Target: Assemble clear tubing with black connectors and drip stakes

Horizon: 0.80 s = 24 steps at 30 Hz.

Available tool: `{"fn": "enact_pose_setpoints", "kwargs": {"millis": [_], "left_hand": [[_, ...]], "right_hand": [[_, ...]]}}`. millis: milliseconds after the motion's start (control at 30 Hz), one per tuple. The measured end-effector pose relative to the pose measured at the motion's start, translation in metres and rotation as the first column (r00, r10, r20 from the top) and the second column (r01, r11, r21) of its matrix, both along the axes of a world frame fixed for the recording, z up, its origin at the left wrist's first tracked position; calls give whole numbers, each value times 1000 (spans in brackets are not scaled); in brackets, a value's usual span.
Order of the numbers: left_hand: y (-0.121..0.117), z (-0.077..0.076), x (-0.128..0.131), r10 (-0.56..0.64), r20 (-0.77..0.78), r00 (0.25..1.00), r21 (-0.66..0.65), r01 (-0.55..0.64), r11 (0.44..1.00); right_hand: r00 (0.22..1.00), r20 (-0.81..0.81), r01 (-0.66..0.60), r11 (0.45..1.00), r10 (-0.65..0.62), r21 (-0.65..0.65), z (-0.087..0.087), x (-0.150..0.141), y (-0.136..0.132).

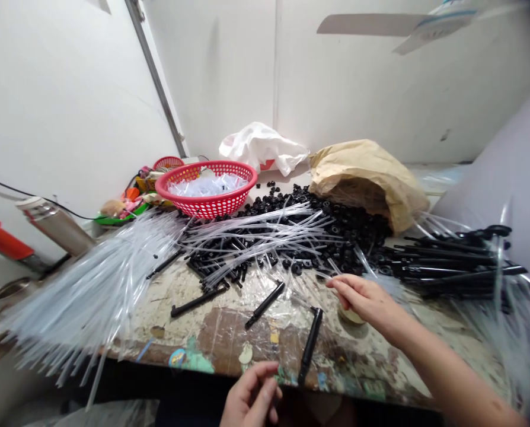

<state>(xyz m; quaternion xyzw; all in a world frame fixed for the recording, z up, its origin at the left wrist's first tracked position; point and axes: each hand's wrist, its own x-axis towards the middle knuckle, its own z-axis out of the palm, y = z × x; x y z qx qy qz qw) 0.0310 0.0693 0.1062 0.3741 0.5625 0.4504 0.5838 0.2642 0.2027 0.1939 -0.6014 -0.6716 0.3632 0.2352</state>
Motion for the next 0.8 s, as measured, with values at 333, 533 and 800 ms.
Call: {"fn": "enact_pose_setpoints", "kwargs": {"millis": [333,533,800], "left_hand": [[50,35,21,52,-581,813,542,338,770],[32,27,32,-50,-399,915,401,223,888],[24,26,31,87,60,994,-18,-86,996]], "right_hand": [[942,-136,-323,939,308,-116,35,-16,-81],[982,-178,-75,997,69,-28,23,10,-79],[936,346,-45,955,-63,295,-25,66,-46]]}}
